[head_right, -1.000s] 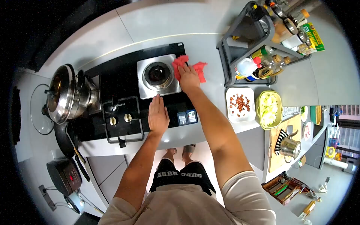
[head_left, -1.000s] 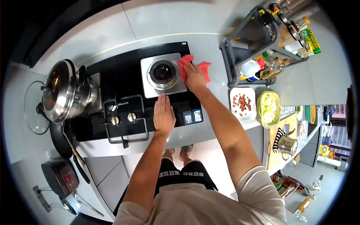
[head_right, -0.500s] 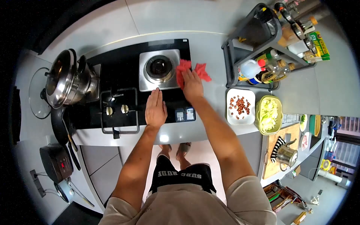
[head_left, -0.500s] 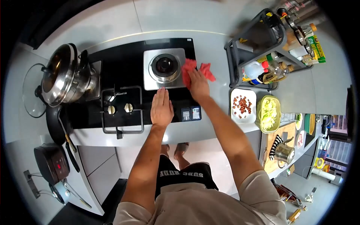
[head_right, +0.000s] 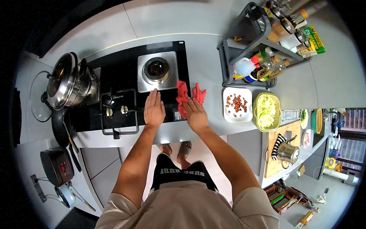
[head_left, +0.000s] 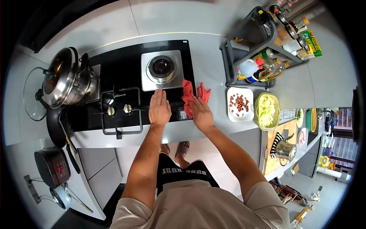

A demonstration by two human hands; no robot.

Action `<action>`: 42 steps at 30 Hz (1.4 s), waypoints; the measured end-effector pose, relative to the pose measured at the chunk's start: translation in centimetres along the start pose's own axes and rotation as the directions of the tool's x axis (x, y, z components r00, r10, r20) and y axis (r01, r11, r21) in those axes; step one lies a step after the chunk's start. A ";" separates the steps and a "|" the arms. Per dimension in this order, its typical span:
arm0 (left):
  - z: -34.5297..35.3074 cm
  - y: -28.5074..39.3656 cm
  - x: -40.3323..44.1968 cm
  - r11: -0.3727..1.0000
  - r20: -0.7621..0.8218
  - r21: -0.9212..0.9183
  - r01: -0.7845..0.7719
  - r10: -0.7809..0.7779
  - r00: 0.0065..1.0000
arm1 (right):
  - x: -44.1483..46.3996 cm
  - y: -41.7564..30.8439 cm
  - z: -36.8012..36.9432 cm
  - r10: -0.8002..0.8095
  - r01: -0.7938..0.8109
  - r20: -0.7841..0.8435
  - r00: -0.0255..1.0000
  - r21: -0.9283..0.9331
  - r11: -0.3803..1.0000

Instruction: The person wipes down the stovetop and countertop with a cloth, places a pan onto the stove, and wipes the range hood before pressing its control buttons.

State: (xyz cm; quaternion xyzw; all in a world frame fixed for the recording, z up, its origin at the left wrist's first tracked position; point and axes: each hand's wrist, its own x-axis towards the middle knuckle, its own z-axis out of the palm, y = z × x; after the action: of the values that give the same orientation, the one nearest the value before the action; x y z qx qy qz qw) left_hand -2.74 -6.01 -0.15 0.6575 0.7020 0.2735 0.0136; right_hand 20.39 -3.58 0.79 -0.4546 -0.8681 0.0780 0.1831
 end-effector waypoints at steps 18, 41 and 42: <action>0.0 0.1 -0.1 1.000 -0.029 0.017 -0.023 0.023 0.999 | 5.5 2.6 -5.6 0.229 -0.304 0.200 0.953 0.626 0.718; 2.3 2.5 3.5 0.995 0.047 0.031 -0.097 0.095 0.994 | 12.0 2.7 3.8 0.255 -0.233 -0.266 0.930 0.113 0.966; 2.1 2.5 3.5 0.994 0.053 0.034 -0.103 0.101 0.993 | 13.8 3.4 4.5 0.238 -0.222 -0.288 0.928 0.087 0.971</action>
State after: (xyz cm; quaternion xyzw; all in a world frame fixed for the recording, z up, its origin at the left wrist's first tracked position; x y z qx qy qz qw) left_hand -0.13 -2.03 0.31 0.6994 0.6718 0.2440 0.0055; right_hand 14.06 9.81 -1.01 -0.5549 -0.7691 0.0527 0.3126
